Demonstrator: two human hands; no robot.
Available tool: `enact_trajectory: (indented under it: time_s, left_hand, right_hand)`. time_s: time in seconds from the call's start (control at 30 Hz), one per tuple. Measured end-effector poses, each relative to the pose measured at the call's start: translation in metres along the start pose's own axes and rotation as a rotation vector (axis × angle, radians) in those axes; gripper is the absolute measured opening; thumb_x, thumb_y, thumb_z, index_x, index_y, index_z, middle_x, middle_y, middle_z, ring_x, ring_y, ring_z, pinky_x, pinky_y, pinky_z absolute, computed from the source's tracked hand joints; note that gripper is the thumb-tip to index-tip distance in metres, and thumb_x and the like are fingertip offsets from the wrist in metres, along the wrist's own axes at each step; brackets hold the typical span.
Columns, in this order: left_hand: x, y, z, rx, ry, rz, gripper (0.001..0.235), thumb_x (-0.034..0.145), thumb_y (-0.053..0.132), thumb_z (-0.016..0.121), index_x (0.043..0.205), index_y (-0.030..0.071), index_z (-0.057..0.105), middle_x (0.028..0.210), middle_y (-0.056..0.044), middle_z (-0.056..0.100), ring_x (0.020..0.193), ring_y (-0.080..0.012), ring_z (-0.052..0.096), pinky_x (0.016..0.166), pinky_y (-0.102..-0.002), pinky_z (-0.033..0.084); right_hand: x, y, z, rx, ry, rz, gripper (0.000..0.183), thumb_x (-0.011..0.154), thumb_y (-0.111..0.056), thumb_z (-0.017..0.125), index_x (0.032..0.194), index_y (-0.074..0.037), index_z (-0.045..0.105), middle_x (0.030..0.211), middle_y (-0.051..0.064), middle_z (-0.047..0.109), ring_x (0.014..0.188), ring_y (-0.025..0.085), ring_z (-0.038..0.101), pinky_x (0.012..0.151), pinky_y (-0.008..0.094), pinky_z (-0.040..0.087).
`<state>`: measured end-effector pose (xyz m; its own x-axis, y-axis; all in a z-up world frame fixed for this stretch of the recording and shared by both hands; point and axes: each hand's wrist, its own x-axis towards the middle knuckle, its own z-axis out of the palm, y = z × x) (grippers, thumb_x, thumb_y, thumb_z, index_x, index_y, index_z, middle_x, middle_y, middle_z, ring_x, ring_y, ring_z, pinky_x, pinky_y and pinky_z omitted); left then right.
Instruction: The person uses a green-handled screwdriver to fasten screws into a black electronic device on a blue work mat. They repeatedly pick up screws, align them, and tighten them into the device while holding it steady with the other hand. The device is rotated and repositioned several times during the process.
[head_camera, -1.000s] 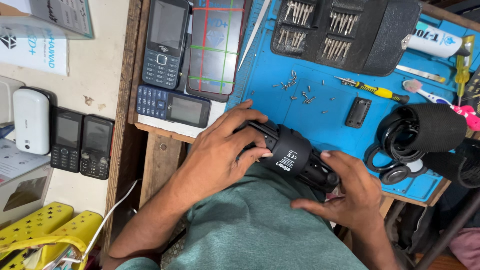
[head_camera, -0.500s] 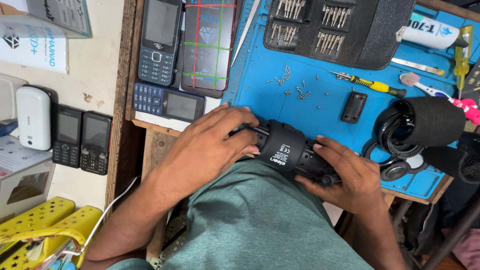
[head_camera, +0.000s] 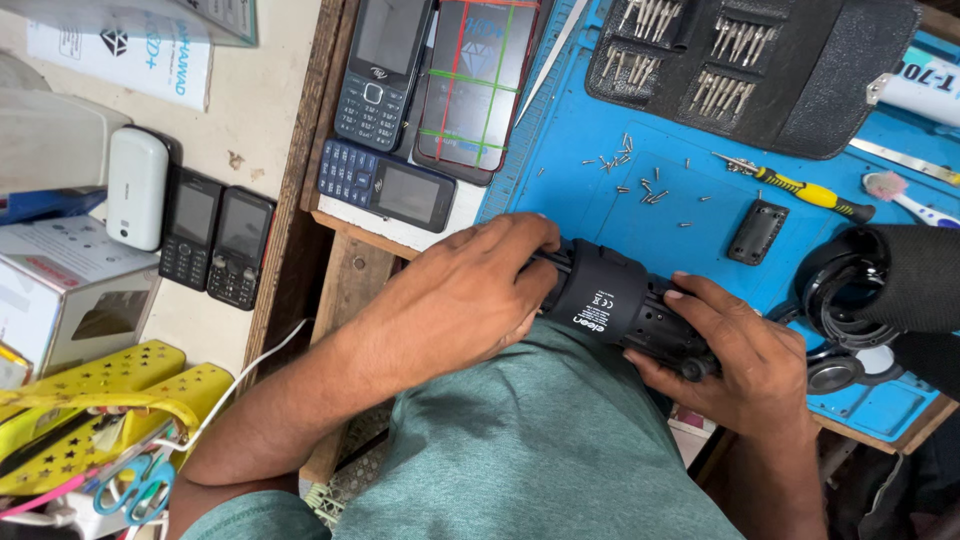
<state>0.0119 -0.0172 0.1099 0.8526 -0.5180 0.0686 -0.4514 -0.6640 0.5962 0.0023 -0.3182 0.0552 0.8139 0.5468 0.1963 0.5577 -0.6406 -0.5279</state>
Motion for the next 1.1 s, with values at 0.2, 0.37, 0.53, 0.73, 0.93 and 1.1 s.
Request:
enact_trajectory:
  time_s: [0.2,0.37,0.53,0.73,0.93,1.1]
  left_hand:
    - [0.003,-0.006,0.002,-0.016,-0.043,0.030,0.021,0.079,0.008,0.069,0.095,-0.005,0.064,0.110,-0.015,0.055,0.102,-0.0298,0.065,0.090,-0.041,0.058]
    - [0.009,-0.017,0.005,-0.201,-0.120,-0.020,0.018,0.087,0.008,0.069,0.096,-0.006,0.062,0.114,-0.017,0.055,0.101,-0.0314,0.066,0.083,-0.041,0.058]
    - [0.007,-0.016,0.014,-0.136,-0.064,-0.005,0.017,0.089,0.008,0.069,0.099,-0.005,0.062,0.115,-0.016,0.055,0.101,-0.0328,0.067,0.086,-0.042,0.059]
    - [0.004,-0.018,0.023,-0.187,0.076,-0.018,0.017,0.090,0.011,0.073,0.099,0.002,0.063,0.121,-0.012,0.057,0.109,-0.0306,0.068,0.092,-0.040,0.060]
    - [-0.012,-0.040,0.033,-0.380,0.079,-0.026,0.032,0.088,0.029,0.080,0.109,0.007,0.068,0.135,-0.012,0.056,0.120,-0.0296,0.065,0.097,-0.040,0.060]
    - [-0.015,-0.052,0.056,-0.384,0.195,0.057,0.039,0.092,0.037,0.082,0.121,0.012,0.071,0.142,-0.007,0.055,0.140,-0.0308,0.057,0.114,-0.043,0.057]
  right_hand:
    - [-0.001,0.004,0.000,0.000,0.000,-0.032,0.063,0.068,-0.035,0.095,0.114,-0.002,0.068,0.118,0.017,0.073,0.090,0.027,0.075,0.071,0.034,0.060]
    - [0.000,0.007,-0.001,-0.010,-0.037,-0.005,0.063,0.066,-0.037,0.095,0.112,-0.003,0.071,0.115,0.015,0.074,0.086,0.025,0.075,0.068,0.033,0.059]
    - [0.004,0.010,-0.004,-0.007,-0.040,-0.007,0.064,0.066,-0.038,0.096,0.114,-0.004,0.071,0.114,0.014,0.075,0.086,0.024,0.075,0.067,0.032,0.058]
    - [0.012,0.007,-0.022,0.039,-0.025,0.017,0.082,0.056,-0.048,0.089,0.119,-0.002,0.065,0.119,0.019,0.068,0.100,0.031,0.072,0.083,0.039,0.061]
    - [-0.001,0.009,-0.037,0.552,0.229,0.511,0.045,0.098,-0.029,0.071,0.128,0.002,0.059,0.108,0.011,0.059,0.081,0.012,0.063,0.070,0.025,0.054]
    - [0.002,0.016,-0.021,0.611,0.381,0.196,0.031,0.113,-0.017,0.072,0.133,0.002,0.057,0.102,0.012,0.060,0.087,0.016,0.063,0.085,0.033,0.064]
